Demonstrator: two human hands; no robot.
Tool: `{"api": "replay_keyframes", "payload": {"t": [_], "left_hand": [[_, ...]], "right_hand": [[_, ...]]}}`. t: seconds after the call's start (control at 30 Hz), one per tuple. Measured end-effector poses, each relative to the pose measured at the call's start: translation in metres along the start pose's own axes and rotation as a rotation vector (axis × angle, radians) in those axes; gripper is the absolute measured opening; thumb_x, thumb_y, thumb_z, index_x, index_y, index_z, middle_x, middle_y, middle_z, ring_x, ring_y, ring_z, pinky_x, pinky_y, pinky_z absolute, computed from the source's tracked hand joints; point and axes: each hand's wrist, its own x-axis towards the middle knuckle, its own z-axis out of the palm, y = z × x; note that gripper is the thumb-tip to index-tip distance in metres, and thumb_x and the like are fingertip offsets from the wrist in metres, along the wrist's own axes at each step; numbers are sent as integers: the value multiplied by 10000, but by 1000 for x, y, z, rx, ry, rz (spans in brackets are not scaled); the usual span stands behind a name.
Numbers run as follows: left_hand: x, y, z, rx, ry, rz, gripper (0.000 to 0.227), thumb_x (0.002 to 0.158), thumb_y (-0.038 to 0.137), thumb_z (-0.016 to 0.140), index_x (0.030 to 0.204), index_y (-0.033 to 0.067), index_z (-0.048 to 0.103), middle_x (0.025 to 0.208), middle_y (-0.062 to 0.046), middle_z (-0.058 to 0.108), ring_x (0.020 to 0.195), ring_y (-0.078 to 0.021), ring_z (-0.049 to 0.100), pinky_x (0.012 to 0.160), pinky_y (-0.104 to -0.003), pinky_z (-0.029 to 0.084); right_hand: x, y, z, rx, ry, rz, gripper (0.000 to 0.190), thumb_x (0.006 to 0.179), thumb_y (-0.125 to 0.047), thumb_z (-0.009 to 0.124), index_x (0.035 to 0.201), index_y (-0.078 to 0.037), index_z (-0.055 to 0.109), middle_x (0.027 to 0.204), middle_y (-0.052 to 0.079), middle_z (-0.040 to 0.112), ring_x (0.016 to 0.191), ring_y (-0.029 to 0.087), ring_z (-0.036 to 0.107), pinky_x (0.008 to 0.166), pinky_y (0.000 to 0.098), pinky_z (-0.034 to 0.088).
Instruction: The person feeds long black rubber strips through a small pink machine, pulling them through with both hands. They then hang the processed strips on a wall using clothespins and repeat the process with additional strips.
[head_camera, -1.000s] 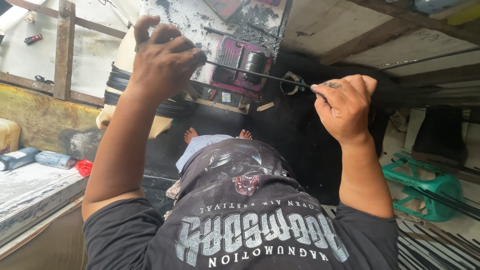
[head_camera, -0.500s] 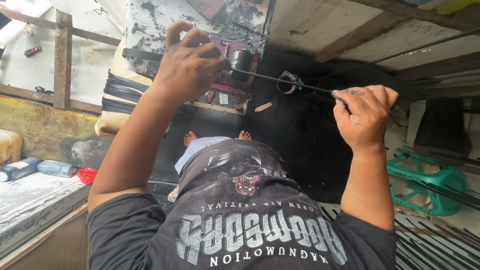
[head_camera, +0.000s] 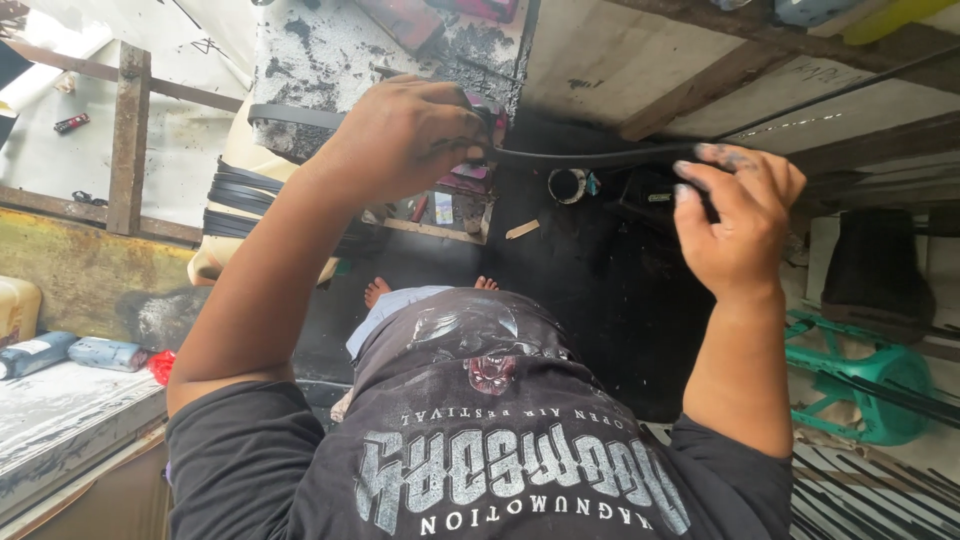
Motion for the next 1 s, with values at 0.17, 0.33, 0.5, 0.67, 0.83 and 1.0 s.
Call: {"api": "replay_keyframes", "payload": {"t": [0.17,0.33,0.5,0.67,0.83,1.0], "left_hand": [[9,12,-9,-109,-34,-16,97,972,198,782,1013,115,810,936,-12,707,721,-252,686,550,-406,503],[5,10,-9,-114,-30,-55,105,962,222,785,1040,157,814,959,15,701,692,-231,677,519,-385,478],[-10,1,-18,-104,-21,-76,132,946,192,800,1056,119,794,916,-27,678,699,-265,675,534,-415,489],[-43,-20,-48,-81,-179,-405,263,965,374,748,1197,253,758,1120,-15,742,731,-264,704,715,-449,528],[-104,-64,-65,-30,-15,-361,111,987,203,798,1072,133,794,975,-69,751,791,-260,691,781,-417,521],[-130,-76,-60,93,22,-383,63,1029,243,816,1073,205,794,967,2,727,848,-216,677,988,-443,443]], "right_hand": [[48,-44,10,84,-2,-161,143,972,-26,745,1089,-92,792,1174,93,719,1045,335,645,947,479,356],[80,-67,42,227,-43,-291,275,894,58,740,1111,-106,776,1044,36,740,993,248,634,962,416,294],[88,-70,62,233,-31,-339,278,876,92,772,1054,-121,782,894,4,690,882,223,625,929,399,317],[89,-71,84,144,-35,-361,319,874,99,754,1062,-159,767,854,-32,652,846,215,597,893,399,327],[90,-74,101,38,3,-417,362,823,89,735,1095,-144,784,878,-13,680,824,221,585,851,402,331],[95,-85,111,-23,39,-453,334,835,88,720,1064,-151,768,862,-13,663,799,216,558,822,400,326]]}}
